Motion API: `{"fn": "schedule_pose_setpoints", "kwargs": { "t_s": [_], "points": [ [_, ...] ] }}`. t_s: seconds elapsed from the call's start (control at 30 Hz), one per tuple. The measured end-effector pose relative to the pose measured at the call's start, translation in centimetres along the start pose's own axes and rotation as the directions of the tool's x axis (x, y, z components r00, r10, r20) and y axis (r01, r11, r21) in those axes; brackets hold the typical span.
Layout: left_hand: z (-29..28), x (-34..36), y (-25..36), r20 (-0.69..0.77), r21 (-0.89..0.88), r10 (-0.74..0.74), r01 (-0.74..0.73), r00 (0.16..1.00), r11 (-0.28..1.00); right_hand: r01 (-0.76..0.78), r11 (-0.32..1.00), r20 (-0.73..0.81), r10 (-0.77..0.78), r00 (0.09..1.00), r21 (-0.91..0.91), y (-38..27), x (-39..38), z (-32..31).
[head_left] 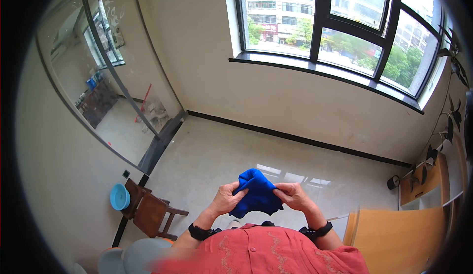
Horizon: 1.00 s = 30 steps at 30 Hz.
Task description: Wiping a wall and a window sill with a blue cloth in an office.
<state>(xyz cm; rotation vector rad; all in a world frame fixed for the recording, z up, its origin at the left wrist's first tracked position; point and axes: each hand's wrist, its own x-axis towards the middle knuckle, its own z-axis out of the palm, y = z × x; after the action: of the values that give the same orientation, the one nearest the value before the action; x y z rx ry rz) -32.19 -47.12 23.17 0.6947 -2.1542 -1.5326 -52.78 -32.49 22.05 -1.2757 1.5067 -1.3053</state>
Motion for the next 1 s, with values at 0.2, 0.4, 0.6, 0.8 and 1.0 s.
{"fn": "schedule_pose_setpoints", "kwargs": {
  "t_s": [0.2, 0.4, 0.6, 0.8, 1.0],
  "points": [
    [-1.2, 7.0, -3.0, 0.012, -0.054, -0.029, 0.03, 1.0, 0.998, 0.123, 0.974, -0.017, -0.129, 0.991, -0.19, 1.4, 6.2, -2.2],
    [-3.1, 17.1, -3.2, 0.152, -0.236, 0.058, -0.02, 0.987, 0.972, -0.054, 0.988, -0.141, 0.033, 0.989, -0.147, 0.3, 12.2, -6.1],
    [-6.2, 25.9, -4.8, 0.279, -0.198, 0.061, -0.005, 0.958, 0.98, -0.113, 0.983, -0.256, 0.073, 0.964, -0.146, -0.7, 19.4, -7.1],
    [-8.1, 31.2, -6.4, 0.444, -0.354, -0.069, 0.246, 0.894, 0.902, -0.119, 0.993, -0.266, 0.114, 0.957, -0.002, 0.8, 24.8, -8.5],
    [-9.3, 35.6, -7.2, 0.405, -0.344, -0.186, 0.338, 0.895, 0.876, -0.129, 0.99, -0.199, 0.137, 0.971, 0.05, 3.2, 30.8, -10.9]
  ]
}}
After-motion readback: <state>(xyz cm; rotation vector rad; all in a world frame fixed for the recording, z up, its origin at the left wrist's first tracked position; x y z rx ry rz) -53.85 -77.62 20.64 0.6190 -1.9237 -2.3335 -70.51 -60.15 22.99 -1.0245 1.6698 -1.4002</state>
